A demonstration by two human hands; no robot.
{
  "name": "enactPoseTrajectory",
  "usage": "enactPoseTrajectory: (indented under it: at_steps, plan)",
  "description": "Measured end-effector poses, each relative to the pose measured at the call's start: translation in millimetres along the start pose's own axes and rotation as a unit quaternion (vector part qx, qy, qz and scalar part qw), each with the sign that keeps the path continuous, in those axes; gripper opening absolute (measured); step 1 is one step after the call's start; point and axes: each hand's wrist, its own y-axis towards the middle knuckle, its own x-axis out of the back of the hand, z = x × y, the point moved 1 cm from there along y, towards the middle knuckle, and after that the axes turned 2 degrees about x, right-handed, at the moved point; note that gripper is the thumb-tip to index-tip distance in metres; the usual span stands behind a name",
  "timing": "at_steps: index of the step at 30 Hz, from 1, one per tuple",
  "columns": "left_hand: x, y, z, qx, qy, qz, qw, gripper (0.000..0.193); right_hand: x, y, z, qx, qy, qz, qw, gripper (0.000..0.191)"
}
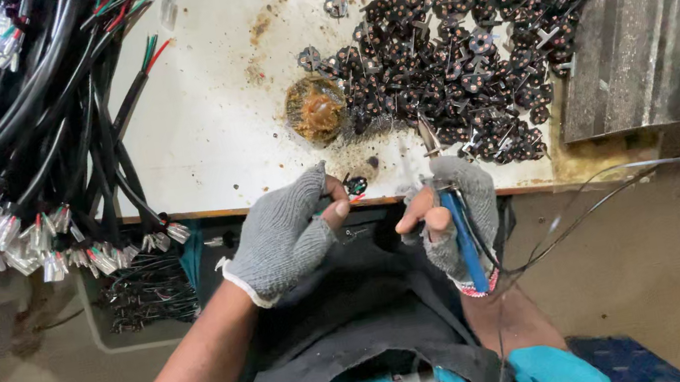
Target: The person solders wire leads onto small electrical components at a workbench. They hold a component in one hand and a soldering iron in the other, touch the iron to the wire joint, then place the finished component on the table and pick up the next one, repeating the cycle.
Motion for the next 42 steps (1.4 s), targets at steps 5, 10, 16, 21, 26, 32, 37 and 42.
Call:
enactPoseTrajectory:
  at_steps: [5, 10, 16, 21, 26, 32, 37, 42]
  plan:
    - [-10.7, 5.3, -3.5, 0.034, -0.018, -0.002, 0.999, 0.018, -13.6, 13.3, -10.1, 0.03, -0.078, 0.01, 0.996, 0.026]
    - [-18.0, 10.6, 0.9, -0.003, 0.017, -0.02, 1.0, 0.014, -20.3, 22.2, -20.7, -0.044, -0.1, -0.028, 0.994, 0.017]
    - [-23.4, 13.9, 3.3, -0.03, 0.034, -0.046, 0.998, 0.012, -14.5, 26.2, -20.8, -0.066, -0.107, -0.005, 0.992, 0.02]
    - [-21.4, 11.0, 4.1, -0.066, 0.022, -0.028, 0.997, 0.014, -10.3, 13.7, -26.8, -0.049, -0.146, 0.0, 0.988, 0.016]
    - [-25.9, 1.1, 7.6, -0.102, 0.057, -0.076, 0.99, 0.015, -26.4, -6.3, -36.0, -0.009, -0.021, -0.067, 0.997, 0.028]
    - [-30.1, -27.7, 10.0, -0.147, 0.086, -0.159, 0.973, 0.019, -27.1, -23.7, -18.0, 0.023, -0.04, -0.01, 0.999, 0.023]
    - [-1.3, -43.5, 12.3, -0.171, 0.053, -0.258, 0.949, 0.019, -38.4, -3.9, -2.3, 0.098, -0.177, 0.018, 0.979, 0.021]
    - [17.5, -33.2, 6.0, -0.151, 0.039, -0.314, 0.937, 0.019, -42.9, 20.1, -4.2, -0.204, -0.073, -0.098, 0.971, 0.02]
